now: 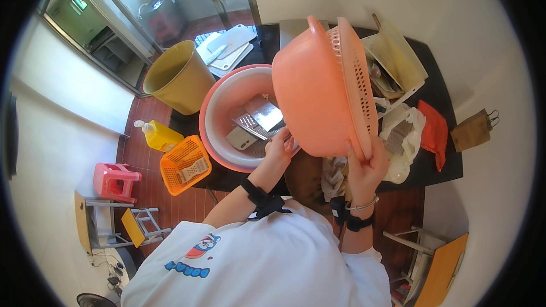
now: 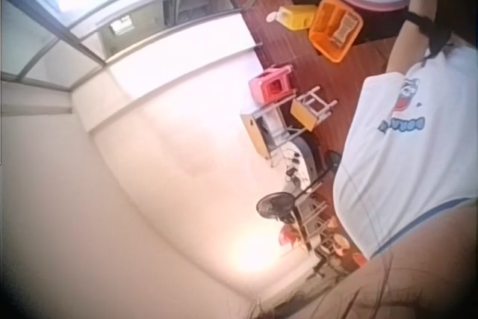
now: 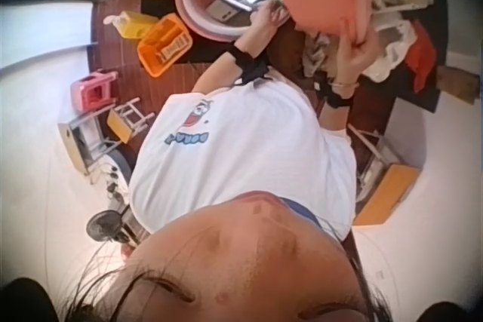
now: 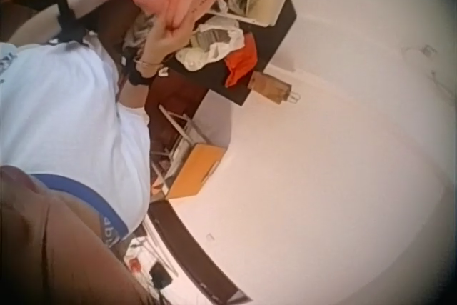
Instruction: Organizing and packing various kitchen bowls, tools, and cutting boards into a storage bin.
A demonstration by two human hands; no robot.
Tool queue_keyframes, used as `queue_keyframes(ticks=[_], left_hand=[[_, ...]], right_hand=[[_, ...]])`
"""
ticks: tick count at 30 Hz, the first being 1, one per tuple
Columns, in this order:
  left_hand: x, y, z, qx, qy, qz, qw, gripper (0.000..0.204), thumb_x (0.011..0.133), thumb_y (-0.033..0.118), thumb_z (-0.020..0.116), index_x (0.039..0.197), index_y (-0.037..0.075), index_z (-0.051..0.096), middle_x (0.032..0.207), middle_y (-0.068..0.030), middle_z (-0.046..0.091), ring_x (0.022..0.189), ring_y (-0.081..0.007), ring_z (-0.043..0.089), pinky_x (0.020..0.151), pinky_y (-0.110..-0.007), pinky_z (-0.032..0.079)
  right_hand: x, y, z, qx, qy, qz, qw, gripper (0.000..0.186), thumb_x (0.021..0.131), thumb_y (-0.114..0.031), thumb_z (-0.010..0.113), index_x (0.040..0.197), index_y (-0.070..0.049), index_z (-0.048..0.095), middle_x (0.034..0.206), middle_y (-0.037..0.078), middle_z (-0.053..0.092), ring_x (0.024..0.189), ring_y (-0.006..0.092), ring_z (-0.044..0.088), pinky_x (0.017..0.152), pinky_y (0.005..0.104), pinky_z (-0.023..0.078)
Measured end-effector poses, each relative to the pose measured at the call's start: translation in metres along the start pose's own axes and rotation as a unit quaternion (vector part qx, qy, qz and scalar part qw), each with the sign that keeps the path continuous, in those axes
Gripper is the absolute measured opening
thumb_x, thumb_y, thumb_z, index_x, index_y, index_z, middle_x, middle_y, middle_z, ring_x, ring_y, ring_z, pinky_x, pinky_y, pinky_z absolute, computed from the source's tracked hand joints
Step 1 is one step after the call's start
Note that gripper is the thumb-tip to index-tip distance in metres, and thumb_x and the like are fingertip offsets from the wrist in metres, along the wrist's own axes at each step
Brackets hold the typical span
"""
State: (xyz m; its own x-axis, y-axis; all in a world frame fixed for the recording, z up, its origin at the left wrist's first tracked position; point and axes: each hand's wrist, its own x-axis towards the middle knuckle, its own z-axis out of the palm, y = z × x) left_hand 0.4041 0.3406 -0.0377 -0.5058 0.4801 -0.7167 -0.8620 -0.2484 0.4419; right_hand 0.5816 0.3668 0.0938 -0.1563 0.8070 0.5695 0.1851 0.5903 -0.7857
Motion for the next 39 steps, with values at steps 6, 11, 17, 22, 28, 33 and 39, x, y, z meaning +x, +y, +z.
queue_keyframes(ticks=[6,11,17,22,28,33,39], left_hand=[[0.025,0.017,0.005,-0.024,-0.069,-0.04,0.997,0.022,0.08,0.019,0.058,0.094,0.002,0.06,0.094,-0.0066,0.061,0.091,-0.0152,0.056,0.077,-0.026,0.046],[0.053,-0.007,-0.002,-0.132,-0.04,-0.083,0.987,0.028,0.076,0.022,0.058,0.092,-0.001,0.057,0.093,-0.0098,0.057,0.093,-0.027,0.056,0.083,-0.044,0.046],[0.048,-0.002,0.003,-0.201,-0.015,-0.141,0.969,0.037,0.076,0.022,0.055,0.102,-0.004,0.051,0.11,-0.0163,0.052,0.108,-0.0326,0.049,0.094,-0.047,0.038],[0.006,0.004,0.012,-0.274,-0.144,-0.177,0.934,0.048,0.075,0.025,0.056,0.11,-0.007,0.047,0.116,-0.0193,0.05,0.116,-0.034,0.044,0.099,-0.045,0.033],[-0.009,0.011,0.036,-0.357,-0.286,-0.182,0.871,0.042,0.074,0.021,0.057,0.105,-0.005,0.047,0.116,-0.0187,0.045,0.113,-0.033,0.043,0.101,-0.046,0.034],[0.026,0.017,0.042,-0.332,-0.215,-0.11,0.912,0.017,0.082,0.012,0.052,0.09,-0.002,0.047,0.109,-0.0188,0.049,0.098,-0.0299,0.053,0.09,-0.044,0.045],[0.028,0.036,0.026,-0.334,-0.203,-0.211,0.896,0.018,0.086,0.016,0.055,0.082,0.0,0.047,0.072,-0.0072,0.053,0.061,-0.0145,0.055,0.055,-0.026,0.05]], right_hand=[[-0.005,0.003,-0.008,0.024,0.027,0.018,0.999,0.027,0.073,-0.002,0.07,0.093,0.004,0.053,0.084,0.007,0.055,0.075,0.013,0.049,0.07,0.0245,0.042],[-0.005,-0.009,-0.024,0.025,0.007,0.045,0.999,0.025,0.074,-0.001,0.069,0.092,0.004,0.053,0.083,0.004,0.053,0.075,0.0102,0.048,0.07,0.0219,0.041],[-0.007,-0.003,-0.036,0.027,0.029,0.047,0.998,0.023,0.074,-0.001,0.068,0.091,0.003,0.053,0.081,0.002,0.051,0.074,0.0081,0.045,0.068,0.0205,0.039],[-0.012,0.0,-0.039,0.041,0.021,0.058,0.997,0.022,0.074,-0.001,0.068,0.09,0.003,0.053,0.081,0.002,0.051,0.074,0.0083,0.045,0.069,0.0207,0.039],[-0.013,0.0,-0.048,0.058,0.058,0.085,0.993,0.025,0.078,-0.005,0.066,0.098,0.003,0.053,0.091,0.004,0.054,0.081,0.0101,0.048,0.076,0.0224,0.039],[-0.017,0.004,-0.055,0.048,0.059,0.072,0.995,0.026,0.079,-0.006,0.065,0.1,0.003,0.053,0.092,0.004,0.054,0.083,0.0104,0.049,0.077,0.0222,0.038],[-0.014,-0.001,-0.058,0.013,0.051,0.04,0.998,0.021,0.082,-0.008,0.06,0.098,0.002,0.05,0.088,0.003,0.051,0.08,0.0096,0.046,0.073,0.021,0.038]])
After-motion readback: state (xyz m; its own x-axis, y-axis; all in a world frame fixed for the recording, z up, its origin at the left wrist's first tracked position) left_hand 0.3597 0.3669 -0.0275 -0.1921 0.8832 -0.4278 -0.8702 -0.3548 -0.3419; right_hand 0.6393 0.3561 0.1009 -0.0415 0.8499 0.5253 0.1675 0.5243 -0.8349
